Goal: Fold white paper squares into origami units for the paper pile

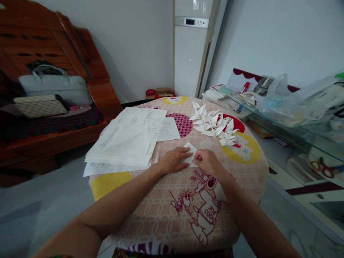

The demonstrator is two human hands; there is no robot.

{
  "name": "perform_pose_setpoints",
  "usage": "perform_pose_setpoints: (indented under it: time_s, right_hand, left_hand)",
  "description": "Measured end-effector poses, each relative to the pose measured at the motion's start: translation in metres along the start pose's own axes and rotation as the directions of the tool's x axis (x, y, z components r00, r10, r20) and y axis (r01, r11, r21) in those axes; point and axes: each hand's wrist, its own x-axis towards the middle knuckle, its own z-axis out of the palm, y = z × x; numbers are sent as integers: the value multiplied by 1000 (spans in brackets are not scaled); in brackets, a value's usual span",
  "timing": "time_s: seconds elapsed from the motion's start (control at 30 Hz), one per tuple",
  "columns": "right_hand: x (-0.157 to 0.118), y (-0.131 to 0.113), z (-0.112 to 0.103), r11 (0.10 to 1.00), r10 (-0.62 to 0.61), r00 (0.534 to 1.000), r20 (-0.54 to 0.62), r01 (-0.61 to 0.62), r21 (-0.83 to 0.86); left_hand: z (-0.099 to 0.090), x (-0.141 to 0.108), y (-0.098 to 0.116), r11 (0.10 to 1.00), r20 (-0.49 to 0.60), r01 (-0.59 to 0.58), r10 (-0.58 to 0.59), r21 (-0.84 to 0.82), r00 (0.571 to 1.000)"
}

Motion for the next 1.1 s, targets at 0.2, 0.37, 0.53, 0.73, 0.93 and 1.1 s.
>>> perform_pose_setpoints:
  time_s: [0.2,0.37,0.53,0.73,0.93,1.1]
  right_hand:
    - [6,8,19,997,36,998,50,-32,-74]
    - [2,12,17,998,51,997,50,-49,-45]
    - [3,11,19,998,53,998,33,-51,-45]
    - [1,12,17,997,83,996,32,-83,1]
    - [-2,12,15,993,108,994,20,-109,41]
    - [-3,16,20,990,107,994,-6,-106,96]
  left_hand:
    - [-9,-7,-5,999,55,28,-29,22,998]
    - [-33,-18,-18,986,196,149,-160,69,968]
    - [-54,-25,-25,980,324,188,-199,64,925]
    - [-72,-36,-37,991,394,132,-126,14,910]
    - [-64,-24,-39,941,71,287,-279,-178,958]
    - [-35,-3,-22,898,-41,377,-395,-227,918]
